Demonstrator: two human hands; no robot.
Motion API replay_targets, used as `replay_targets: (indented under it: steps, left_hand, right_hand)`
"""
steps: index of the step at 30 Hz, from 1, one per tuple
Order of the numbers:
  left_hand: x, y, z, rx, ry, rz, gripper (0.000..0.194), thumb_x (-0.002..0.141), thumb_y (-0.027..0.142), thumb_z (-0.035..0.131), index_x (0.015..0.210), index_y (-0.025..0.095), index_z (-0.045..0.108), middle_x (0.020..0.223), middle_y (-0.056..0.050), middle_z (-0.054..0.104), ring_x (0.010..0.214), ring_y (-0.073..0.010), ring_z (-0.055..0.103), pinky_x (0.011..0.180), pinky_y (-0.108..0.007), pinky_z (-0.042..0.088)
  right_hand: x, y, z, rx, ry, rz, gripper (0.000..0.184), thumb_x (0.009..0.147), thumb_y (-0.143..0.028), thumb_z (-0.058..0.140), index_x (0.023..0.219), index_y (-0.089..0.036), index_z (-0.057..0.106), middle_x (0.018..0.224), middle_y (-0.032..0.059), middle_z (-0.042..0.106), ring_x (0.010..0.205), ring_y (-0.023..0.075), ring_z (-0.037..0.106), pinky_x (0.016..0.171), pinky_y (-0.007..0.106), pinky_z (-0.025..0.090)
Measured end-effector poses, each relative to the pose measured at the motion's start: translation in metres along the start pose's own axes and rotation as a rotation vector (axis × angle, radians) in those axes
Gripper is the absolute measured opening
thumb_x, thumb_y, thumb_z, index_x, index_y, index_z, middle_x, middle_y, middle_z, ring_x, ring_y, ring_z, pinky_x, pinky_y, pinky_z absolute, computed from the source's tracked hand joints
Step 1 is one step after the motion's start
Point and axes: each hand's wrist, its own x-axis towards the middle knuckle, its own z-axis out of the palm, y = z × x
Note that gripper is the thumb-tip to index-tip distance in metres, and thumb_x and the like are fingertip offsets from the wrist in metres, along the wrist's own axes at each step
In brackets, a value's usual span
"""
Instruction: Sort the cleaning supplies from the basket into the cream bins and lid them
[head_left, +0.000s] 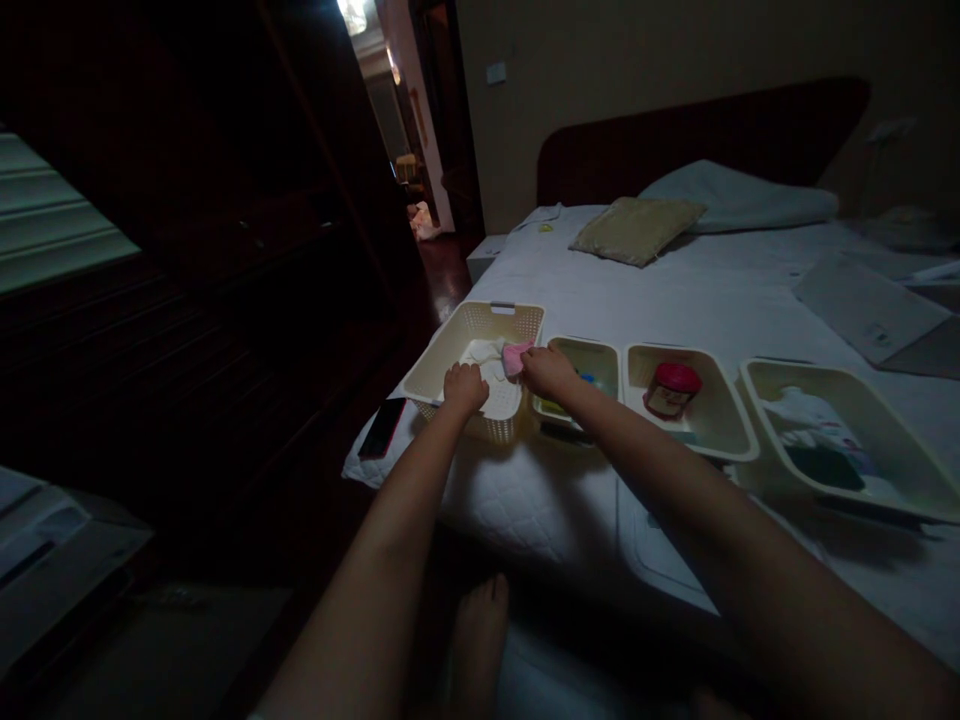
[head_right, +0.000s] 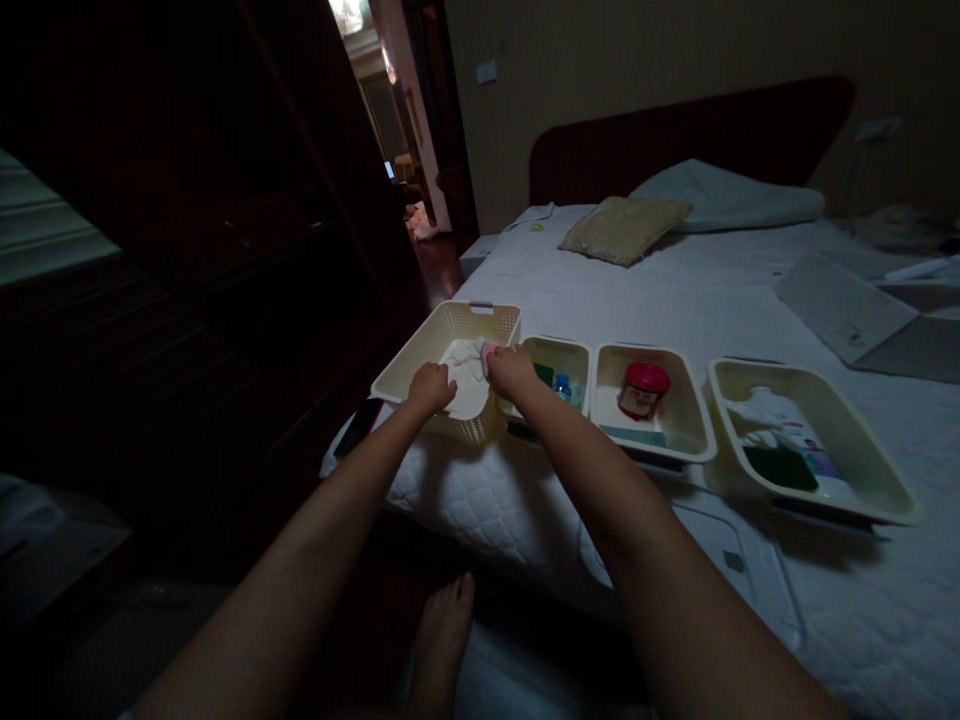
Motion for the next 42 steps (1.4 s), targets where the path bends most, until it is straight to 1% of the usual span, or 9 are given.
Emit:
replay_targets:
  steps: [4,10,15,17,22,26,29,35,42]
  left_hand:
    - [0.001,-0.002,0.011,-0.006,-0.009,0.018,0.038,0.089,0.029,0.043,0.118,0.007,0.053,0.125,-0.02,0.058,0.126,-0.0274,0.045,0.106,-0.043,0.033]
    - [0.012,-0.005,0.026,-0.066,-0.035,-0.003,0.039,0.089,0.029,0.043,0.118,0.006,0.053,0.123,-0.018,0.06,0.122,-0.0255,0.049,0.104,-0.038,0.037]
    - [0.023,-0.007,0.033,-0.066,-0.061,-0.04,0.037,0.088,0.027,0.045,0.118,0.008,0.054,0.124,-0.018,0.059,0.121,-0.0274,0.05,0.102,-0.039,0.039]
    - [0.029,-0.009,0.036,-0.053,-0.066,-0.018,0.037,0.088,0.026,0.045,0.119,0.008,0.053,0.124,-0.019,0.058,0.122,-0.0275,0.049,0.103,-0.04,0.038]
    - [0.044,-0.022,0.043,-0.016,-0.082,0.114,0.037,0.088,0.026,0.044,0.119,0.008,0.054,0.125,-0.018,0.058,0.121,-0.027,0.05,0.104,-0.038,0.038]
    - [0.053,-0.033,0.047,-0.009,-0.133,0.075,0.039,0.088,0.027,0.045,0.121,0.009,0.052,0.127,-0.017,0.057,0.123,-0.0266,0.049,0.105,-0.037,0.037]
    - [0.059,-0.037,0.05,-0.01,-0.163,0.056,0.042,0.087,0.029,0.046,0.123,0.008,0.052,0.129,-0.017,0.056,0.124,-0.0277,0.048,0.105,-0.038,0.036]
    - [0.073,-0.036,0.051,0.012,-0.193,0.109,0.042,0.087,0.029,0.046,0.124,0.007,0.051,0.13,-0.018,0.056,0.124,-0.0292,0.048,0.105,-0.04,0.036]
    - [0.085,-0.039,0.055,0.05,-0.226,0.137,0.041,0.087,0.029,0.047,0.123,0.01,0.051,0.129,-0.017,0.056,0.122,-0.0269,0.049,0.105,-0.039,0.037]
  right_hand:
    - [0.013,-0.011,0.013,0.021,-0.029,-0.001,0.033,0.092,-0.021,0.042,0.113,-0.006,0.062,0.115,0.0211,0.064,0.106,0.0273,0.061,0.094,0.037,0.042]
    - [0.03,-0.025,0.034,0.06,-0.07,-0.059,0.032,0.086,-0.015,0.047,0.114,-0.007,0.062,0.118,0.0184,0.063,0.113,0.0272,0.058,0.101,0.036,0.037]
    - [0.041,-0.029,0.042,0.07,-0.102,-0.054,0.033,0.085,-0.012,0.046,0.115,-0.006,0.06,0.117,0.0189,0.063,0.112,0.0272,0.058,0.097,0.036,0.04]
    - [0.045,-0.03,0.044,0.068,-0.115,-0.042,0.034,0.085,-0.01,0.045,0.115,-0.006,0.06,0.115,0.0196,0.063,0.111,0.0274,0.058,0.095,0.036,0.042]
    - [0.054,-0.034,0.052,0.062,-0.16,-0.015,0.034,0.085,-0.009,0.044,0.114,-0.006,0.062,0.114,0.0209,0.063,0.108,0.0272,0.061,0.089,0.035,0.045]
    - [0.061,-0.034,0.057,0.041,-0.192,0.001,0.033,0.087,-0.01,0.044,0.112,-0.005,0.064,0.112,0.0216,0.064,0.108,0.0275,0.061,0.09,0.036,0.045]
    - [0.068,-0.033,0.06,0.021,-0.201,0.008,0.034,0.089,-0.011,0.042,0.113,-0.005,0.064,0.114,0.0219,0.064,0.109,0.0284,0.06,0.09,0.037,0.044]
    - [0.085,-0.026,0.064,-0.024,-0.216,0.025,0.039,0.091,-0.007,0.034,0.115,-0.002,0.063,0.118,0.0247,0.062,0.112,0.0302,0.059,0.091,0.039,0.041]
    - [0.104,-0.022,0.07,-0.048,-0.26,0.025,0.04,0.091,-0.006,0.033,0.118,-0.001,0.063,0.123,0.0236,0.061,0.115,0.0317,0.056,0.096,0.042,0.038]
